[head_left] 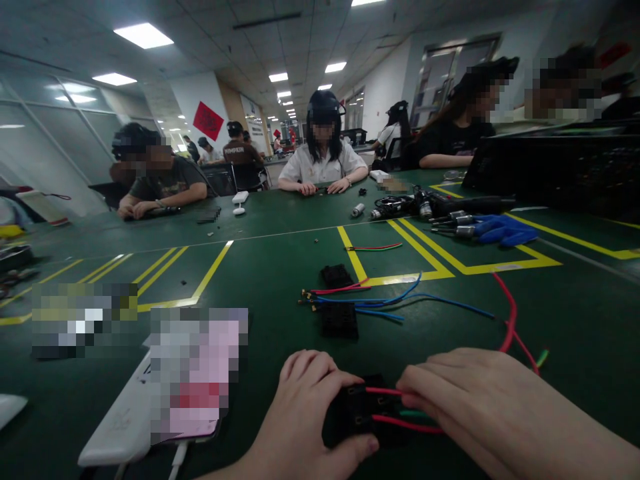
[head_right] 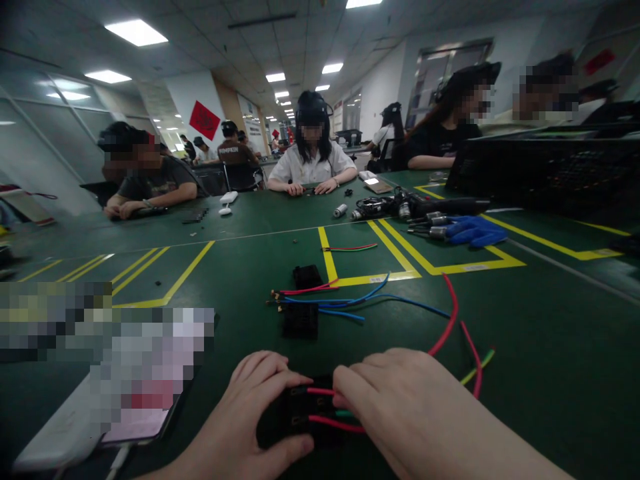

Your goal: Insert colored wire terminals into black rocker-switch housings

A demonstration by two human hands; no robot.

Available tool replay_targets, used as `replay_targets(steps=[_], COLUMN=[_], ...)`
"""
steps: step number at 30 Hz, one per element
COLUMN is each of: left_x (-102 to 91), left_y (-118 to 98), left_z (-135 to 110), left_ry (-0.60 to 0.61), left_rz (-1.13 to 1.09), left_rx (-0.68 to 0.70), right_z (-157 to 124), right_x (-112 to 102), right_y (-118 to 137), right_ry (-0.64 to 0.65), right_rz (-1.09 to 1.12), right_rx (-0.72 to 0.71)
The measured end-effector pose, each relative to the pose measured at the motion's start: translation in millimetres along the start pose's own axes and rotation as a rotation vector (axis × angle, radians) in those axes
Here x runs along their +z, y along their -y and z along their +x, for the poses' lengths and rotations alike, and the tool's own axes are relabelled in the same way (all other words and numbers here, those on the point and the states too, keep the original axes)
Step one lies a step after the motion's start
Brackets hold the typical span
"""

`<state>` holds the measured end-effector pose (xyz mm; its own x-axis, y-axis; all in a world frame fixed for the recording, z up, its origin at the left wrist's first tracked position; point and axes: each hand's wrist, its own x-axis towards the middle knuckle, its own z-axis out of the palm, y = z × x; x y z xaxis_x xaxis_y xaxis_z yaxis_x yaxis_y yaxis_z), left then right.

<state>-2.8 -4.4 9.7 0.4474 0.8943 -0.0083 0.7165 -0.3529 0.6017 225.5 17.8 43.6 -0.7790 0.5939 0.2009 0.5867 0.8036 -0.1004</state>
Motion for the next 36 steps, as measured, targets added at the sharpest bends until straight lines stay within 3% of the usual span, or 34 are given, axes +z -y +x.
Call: replay_targets(steps=[7, 16, 23, 29, 34, 36], left_x=[-1.5, -2.4, -1.5, -0.9, 0.1, 0.5], left_y=[-3, -4, -2, 0, -1, -1], left_z=[0, -6, -7, -7, -8, -8], left_ry=[0.002, -0.013, -0.019, -0.015, -0.034, -0.037], left_rz=[0.0, -0.017, -0.031, -0.021, -0.016, -0.021], left_rx=[-0.028, -0.04, -0.046, -0.036, -0.032, -0.034], right_z=[3, 3, 5, 5, 5, 5], right_x=[6, -5, 2, -5, -14, -13], right_y=[-13, 1, -14, -6, 3, 0], right_ry=[0.25, 0.015, 0.211, 0.178, 0.102, 0.137], right_rz=[0.155, 0.069, 0.224, 0.225, 0.155, 0.184], right_rx=[0.218, 0.033, 0.202, 0.212, 0.112, 0.15])
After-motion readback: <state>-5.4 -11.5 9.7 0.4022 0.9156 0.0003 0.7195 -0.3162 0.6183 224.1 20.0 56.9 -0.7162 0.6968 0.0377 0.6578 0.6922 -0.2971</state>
